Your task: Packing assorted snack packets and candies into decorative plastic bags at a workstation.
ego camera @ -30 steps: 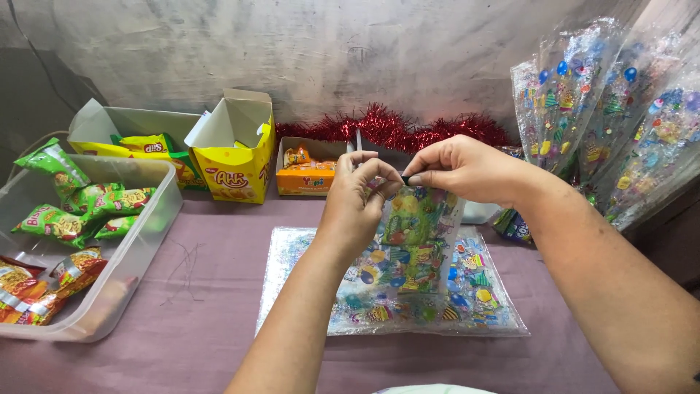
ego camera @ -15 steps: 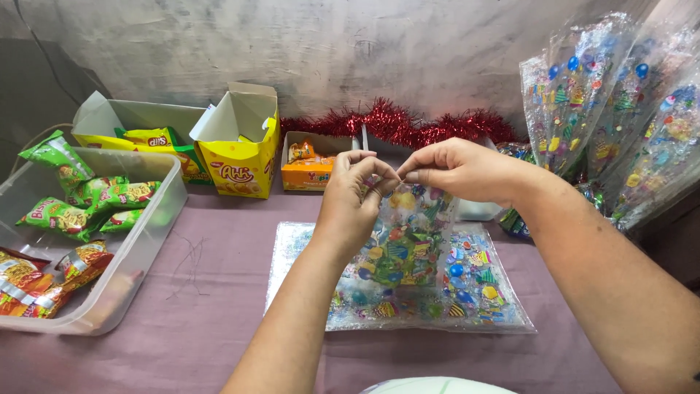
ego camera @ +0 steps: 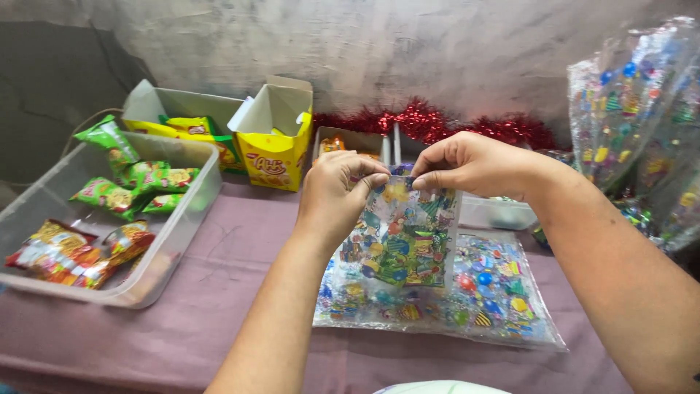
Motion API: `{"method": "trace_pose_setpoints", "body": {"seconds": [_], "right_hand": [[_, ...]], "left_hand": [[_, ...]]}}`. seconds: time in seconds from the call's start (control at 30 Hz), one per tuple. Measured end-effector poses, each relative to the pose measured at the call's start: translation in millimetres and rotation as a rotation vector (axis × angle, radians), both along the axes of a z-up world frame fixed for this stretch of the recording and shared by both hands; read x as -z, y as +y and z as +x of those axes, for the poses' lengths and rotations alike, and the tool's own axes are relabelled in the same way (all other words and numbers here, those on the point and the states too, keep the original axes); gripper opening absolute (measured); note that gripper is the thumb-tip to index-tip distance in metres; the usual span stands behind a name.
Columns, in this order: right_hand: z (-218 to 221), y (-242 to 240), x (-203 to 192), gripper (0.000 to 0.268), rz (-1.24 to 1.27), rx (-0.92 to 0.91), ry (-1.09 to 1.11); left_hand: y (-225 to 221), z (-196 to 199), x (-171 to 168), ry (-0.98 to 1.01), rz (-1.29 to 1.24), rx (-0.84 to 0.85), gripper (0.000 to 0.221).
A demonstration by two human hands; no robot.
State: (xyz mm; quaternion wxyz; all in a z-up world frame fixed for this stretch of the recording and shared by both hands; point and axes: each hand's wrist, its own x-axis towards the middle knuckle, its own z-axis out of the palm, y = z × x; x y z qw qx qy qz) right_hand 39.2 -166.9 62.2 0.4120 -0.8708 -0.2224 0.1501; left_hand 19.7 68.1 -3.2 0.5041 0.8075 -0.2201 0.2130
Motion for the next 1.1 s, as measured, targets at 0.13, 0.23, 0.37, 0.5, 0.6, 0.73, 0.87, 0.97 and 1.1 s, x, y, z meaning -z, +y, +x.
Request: {"method": "trace_pose_setpoints", "body": {"seconds": [0.13, 0.23, 0.37, 0.5, 0.6, 0.73, 0.87, 0.97, 1.1], "right_hand": [[6.1, 20.2, -8.1, 0.011, 0.004, -0.063, -0.007], [10.0, 36.4, -13.8, 0.012, 0.025, -0.099, -0.038], [21.7, 53.7, -8.3, 0.011, 0.038, -0.15, -0.084], [29.4, 67.6, -7.4, 0.011, 0.057, -0.179, -0.067], [34.9, 72.1, -7.3, 0.012, 0.044, -0.129, 0.001], [49.0, 73.0, -2.6, 0.017, 0.026, -0.063, 0.039], [103.6, 66.2, 25.5, 0.022, -0.182, 0.034, -0.239], [142.0, 66.6, 53.8, 0.028, -0.38, 0.069, -0.253], [206.8, 53.4, 121.8, 0.039, -0.547, -0.01, -0.17]], "left_hand": [[16.1, -3.8, -6.6, 0.039, 0.021, -0.051, 0.002], [26.9, -4.0, -14.5, 0.116, 0.071, -0.081, 0.007], [41.0, -15.9, -36.4, 0.158, 0.096, -0.079, 0.012], [45.7, -7.5, -35.5, 0.195, 0.145, -0.078, 0.01], [47.4, -1.7, -29.9, 0.236, 0.13, -0.064, 0.007], [48.6, 7.4, -21.1, 0.309, 0.04, -0.026, 0.007], [51.0, 16.0, -20.2, 0.322, 0.045, -0.004, 0.007], [53.6, 18.1, -22.5, 0.378, 0.01, 0.024, 0.007], [55.3, 24.2, -20.5, 0.413, 0.004, 0.059, 0.009]]}}
